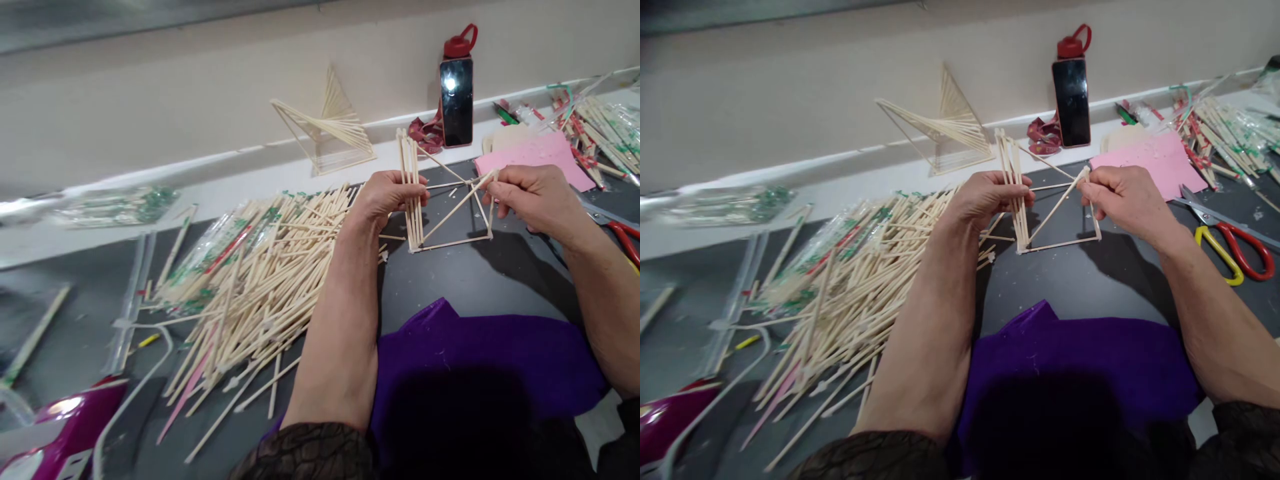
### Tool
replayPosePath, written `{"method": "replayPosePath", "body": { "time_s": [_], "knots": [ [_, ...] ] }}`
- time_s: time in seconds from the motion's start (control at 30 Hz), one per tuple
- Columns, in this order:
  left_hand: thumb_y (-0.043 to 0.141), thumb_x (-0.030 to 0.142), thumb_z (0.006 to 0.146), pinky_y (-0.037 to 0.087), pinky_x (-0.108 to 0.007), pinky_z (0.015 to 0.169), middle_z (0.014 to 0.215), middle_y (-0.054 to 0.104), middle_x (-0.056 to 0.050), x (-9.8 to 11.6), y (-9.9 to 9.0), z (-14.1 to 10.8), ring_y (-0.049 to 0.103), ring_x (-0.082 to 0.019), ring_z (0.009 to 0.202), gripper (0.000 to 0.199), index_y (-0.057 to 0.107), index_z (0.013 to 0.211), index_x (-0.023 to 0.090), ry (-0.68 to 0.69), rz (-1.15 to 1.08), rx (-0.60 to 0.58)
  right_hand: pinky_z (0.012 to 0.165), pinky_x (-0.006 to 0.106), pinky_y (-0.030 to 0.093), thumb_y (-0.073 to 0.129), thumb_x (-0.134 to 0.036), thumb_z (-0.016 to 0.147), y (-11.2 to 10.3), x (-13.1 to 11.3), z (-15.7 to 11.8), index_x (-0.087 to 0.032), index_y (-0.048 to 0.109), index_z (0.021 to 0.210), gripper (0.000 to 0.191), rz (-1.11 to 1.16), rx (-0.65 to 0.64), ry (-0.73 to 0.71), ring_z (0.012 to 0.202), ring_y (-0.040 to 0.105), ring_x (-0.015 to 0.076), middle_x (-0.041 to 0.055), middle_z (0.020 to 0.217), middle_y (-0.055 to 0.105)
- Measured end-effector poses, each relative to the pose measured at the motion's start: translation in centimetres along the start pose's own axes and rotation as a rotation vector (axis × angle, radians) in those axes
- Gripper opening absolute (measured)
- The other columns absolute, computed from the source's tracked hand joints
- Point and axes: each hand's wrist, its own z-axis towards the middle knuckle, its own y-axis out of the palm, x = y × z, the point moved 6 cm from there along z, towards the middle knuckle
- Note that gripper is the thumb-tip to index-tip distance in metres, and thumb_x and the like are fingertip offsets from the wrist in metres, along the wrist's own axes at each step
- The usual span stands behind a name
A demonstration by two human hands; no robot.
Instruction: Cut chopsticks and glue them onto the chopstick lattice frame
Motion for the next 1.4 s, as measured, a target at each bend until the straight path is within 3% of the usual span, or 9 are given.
{"method": "replayPosePath", "body": {
  "time_s": [0.13,0.33,0.5,0.67,0.77,0.9,1.1,1.3,1.4],
  "knots": [
    [0.076,0.018,0.058,0.043,-0.025,0.060,0.067,0.069,-0.003,-0.1,0.0,-0.1,0.066,-0.013,0.063,0.030,0.069,0.087,0.011,-0.033,0.028,-0.005,0.049,0.025,0.042,0.061,-0.026,0.081,-0.1,0.1,0.0,-0.019,0.069,0.071,0.014,0.013,0.021,0.042,0.048,0.052,0.0089,-0.0008,0.061,0.063],
    [0.073,0.022,0.064,0.044,-0.025,0.061,0.069,0.070,-0.003,-0.3,0.1,-0.1,0.066,-0.013,0.064,0.024,0.069,0.086,0.012,-0.027,-0.012,-0.010,0.046,0.024,0.042,0.064,-0.027,0.078,0.1,0.8,0.0,-0.021,0.070,0.072,0.011,0.062,0.020,0.012,0.051,0.053,0.0080,0.0012,0.087,0.073],
    [0.072,0.024,0.069,0.044,-0.024,0.060,0.067,0.069,-0.003,-0.2,0.4,-0.1,0.066,-0.012,0.062,0.019,0.066,0.084,0.013,-0.032,-0.053,-0.010,0.051,0.026,0.043,0.064,-0.027,0.080,0.1,1.3,0.1,-0.020,0.068,0.071,0.012,0.026,0.038,-0.003,0.051,0.054,0.0092,0.0002,0.077,0.070],
    [0.068,0.029,0.076,0.047,-0.022,0.061,0.068,0.067,-0.001,0.4,-0.1,-0.2,0.061,-0.009,0.059,0.015,0.063,0.076,0.015,-0.023,-0.146,0.090,0.053,0.029,0.042,0.065,-0.027,0.080,-2.5,-0.9,-1.3,-0.018,0.067,0.076,0.010,0.019,0.528,-0.130,0.055,0.056,0.0131,0.0029,0.070,0.066],
    [0.068,0.031,0.077,0.047,-0.024,0.063,0.068,0.066,-0.001,0.3,0.0,-0.2,0.061,-0.010,0.060,0.018,0.062,0.075,0.015,-0.054,-0.132,0.071,0.052,0.029,0.040,0.064,-0.029,0.083,-2.6,-2.1,-2.6,-0.020,0.066,0.075,0.012,-0.003,0.614,-0.154,0.052,0.054,0.0133,0.0017,0.064,0.063],
    [0.072,0.027,0.074,0.046,-0.025,0.068,0.079,0.071,-0.004,-0.6,0.9,-0.2,0.066,-0.012,0.070,0.017,0.065,0.083,0.015,-0.099,-0.117,-0.040,0.052,0.027,0.038,0.064,-0.026,0.080,-1.5,-2.8,-3.2,-0.021,0.063,0.068,0.013,-0.104,0.521,-0.183,0.050,0.050,0.0113,-0.0013,0.059,0.060],
    [0.072,0.018,0.069,0.042,-0.024,0.062,0.071,0.070,-0.002,-1.5,2.1,-0.3,0.067,-0.013,0.068,0.022,0.065,0.088,0.014,-0.124,-0.092,-0.106,0.056,0.027,0.039,0.057,-0.021,0.081,5.3,-1.1,-2.4,-0.019,0.068,0.067,0.017,-0.221,-0.121,-0.034,0.056,0.058,0.0127,0.0006,0.064,0.068],
    [0.068,0.014,0.074,0.042,-0.025,0.062,0.067,0.069,-0.002,-1.1,2.4,-0.7,0.066,-0.011,0.063,0.013,0.064,0.086,0.012,-0.154,-0.106,-0.087,0.059,0.026,0.046,0.062,-0.024,0.081,9.3,1.8,-2.1,-0.014,0.072,0.101,0.025,-0.036,-0.208,0.240,0.047,0.059,0.0101,0.0016,0.071,0.070],
    [0.066,0.011,0.076,0.044,-0.026,0.064,0.065,0.069,-0.002,-1.0,2.5,-0.9,0.065,-0.011,0.062,0.010,0.063,0.085,0.012,-0.159,-0.120,-0.084,0.056,0.024,0.046,0.061,-0.023,0.080,9.8,1.9,-1.6,-0.013,0.073,0.096,0.022,0.087,-0.201,0.268,0.044,0.057,0.0087,0.0008,0.066,0.068]
  ]
}}
